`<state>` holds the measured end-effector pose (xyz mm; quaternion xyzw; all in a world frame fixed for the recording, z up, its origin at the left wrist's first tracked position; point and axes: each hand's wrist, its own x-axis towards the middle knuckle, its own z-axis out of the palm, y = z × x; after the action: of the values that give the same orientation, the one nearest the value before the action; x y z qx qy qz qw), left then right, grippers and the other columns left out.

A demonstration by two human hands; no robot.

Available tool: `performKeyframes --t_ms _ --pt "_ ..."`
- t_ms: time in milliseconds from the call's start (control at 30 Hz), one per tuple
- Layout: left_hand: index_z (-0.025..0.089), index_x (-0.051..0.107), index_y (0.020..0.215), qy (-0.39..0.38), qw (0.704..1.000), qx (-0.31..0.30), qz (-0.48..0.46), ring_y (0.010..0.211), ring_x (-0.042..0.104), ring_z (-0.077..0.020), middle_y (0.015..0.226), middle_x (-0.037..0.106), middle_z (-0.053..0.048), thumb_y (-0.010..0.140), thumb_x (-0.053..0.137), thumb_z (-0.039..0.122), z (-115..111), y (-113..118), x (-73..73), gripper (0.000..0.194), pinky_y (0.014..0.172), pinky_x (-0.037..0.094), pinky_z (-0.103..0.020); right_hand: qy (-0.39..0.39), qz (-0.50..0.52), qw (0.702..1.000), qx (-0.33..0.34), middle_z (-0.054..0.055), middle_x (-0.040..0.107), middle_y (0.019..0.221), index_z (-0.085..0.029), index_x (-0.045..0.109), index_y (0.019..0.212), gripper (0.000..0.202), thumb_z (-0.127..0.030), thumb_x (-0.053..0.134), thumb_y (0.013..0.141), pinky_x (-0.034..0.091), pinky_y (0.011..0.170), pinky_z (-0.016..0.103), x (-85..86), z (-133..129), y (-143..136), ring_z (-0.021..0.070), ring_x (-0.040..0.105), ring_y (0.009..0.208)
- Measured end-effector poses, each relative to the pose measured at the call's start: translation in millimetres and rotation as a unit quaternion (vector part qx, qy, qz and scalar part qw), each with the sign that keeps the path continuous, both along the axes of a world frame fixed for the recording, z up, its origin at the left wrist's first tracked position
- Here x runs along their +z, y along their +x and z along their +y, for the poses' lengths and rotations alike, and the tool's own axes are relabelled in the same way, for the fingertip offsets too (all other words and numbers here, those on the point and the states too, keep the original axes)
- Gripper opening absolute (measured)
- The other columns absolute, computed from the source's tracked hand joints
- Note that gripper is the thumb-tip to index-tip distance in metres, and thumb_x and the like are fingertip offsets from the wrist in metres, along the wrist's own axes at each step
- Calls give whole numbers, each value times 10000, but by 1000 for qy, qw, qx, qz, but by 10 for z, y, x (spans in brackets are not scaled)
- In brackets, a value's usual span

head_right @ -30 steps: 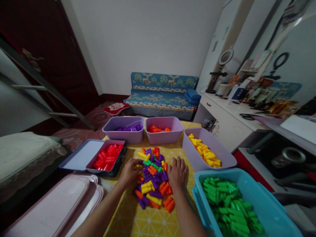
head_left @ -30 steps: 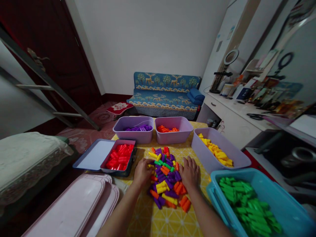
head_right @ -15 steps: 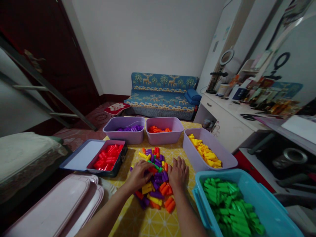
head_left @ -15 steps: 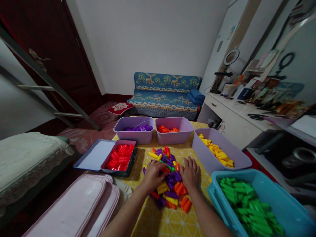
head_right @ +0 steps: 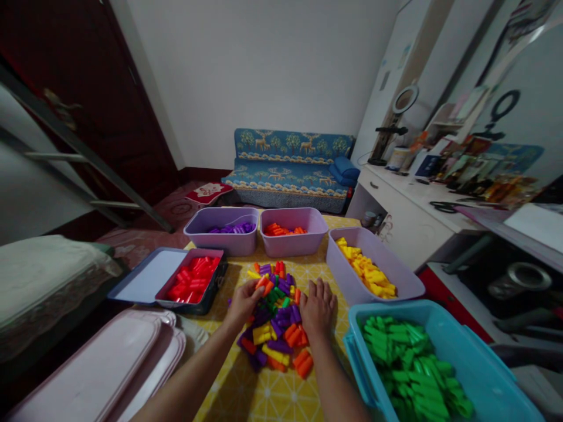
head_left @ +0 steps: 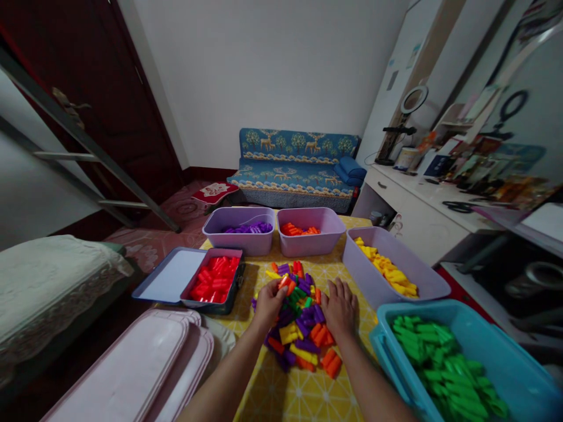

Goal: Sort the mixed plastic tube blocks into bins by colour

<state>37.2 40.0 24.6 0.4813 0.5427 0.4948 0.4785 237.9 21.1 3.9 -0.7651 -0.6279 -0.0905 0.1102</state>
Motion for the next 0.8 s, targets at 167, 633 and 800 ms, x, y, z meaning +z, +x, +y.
performKeyframes --t_ms 167,633,800 --pt "156 689 832 -36 994 8 -100 579 590 -128 630 646 23 648 740 536 75 -63 111 425 530 426 -209 6 2 1000 0 119 437 1506 -181 515 1379 481 -361 367 958 253 1112 459 -37 10 10 277 332 1395" --pt "119 616 1068 -73 959 0 -274 670 659 -110 809 678 -52 698 727 139 975 25 952 387 645 497 -217 5 3 1000 0 107 453 1495 -195 533 1363 463 -315 389 940 274 1097 452 10 -6 4 274 350 1383" --pt "127 615 1153 -69 960 -5 -272 866 687 -141 1030 694 -108 698 714 135 1081 46 1009 465 789 520 -246 3 9 1000 0 102 445 1502 -206 531 1367 470 -291 411 921 263 1102 446 11 -6 2 267 337 1391"
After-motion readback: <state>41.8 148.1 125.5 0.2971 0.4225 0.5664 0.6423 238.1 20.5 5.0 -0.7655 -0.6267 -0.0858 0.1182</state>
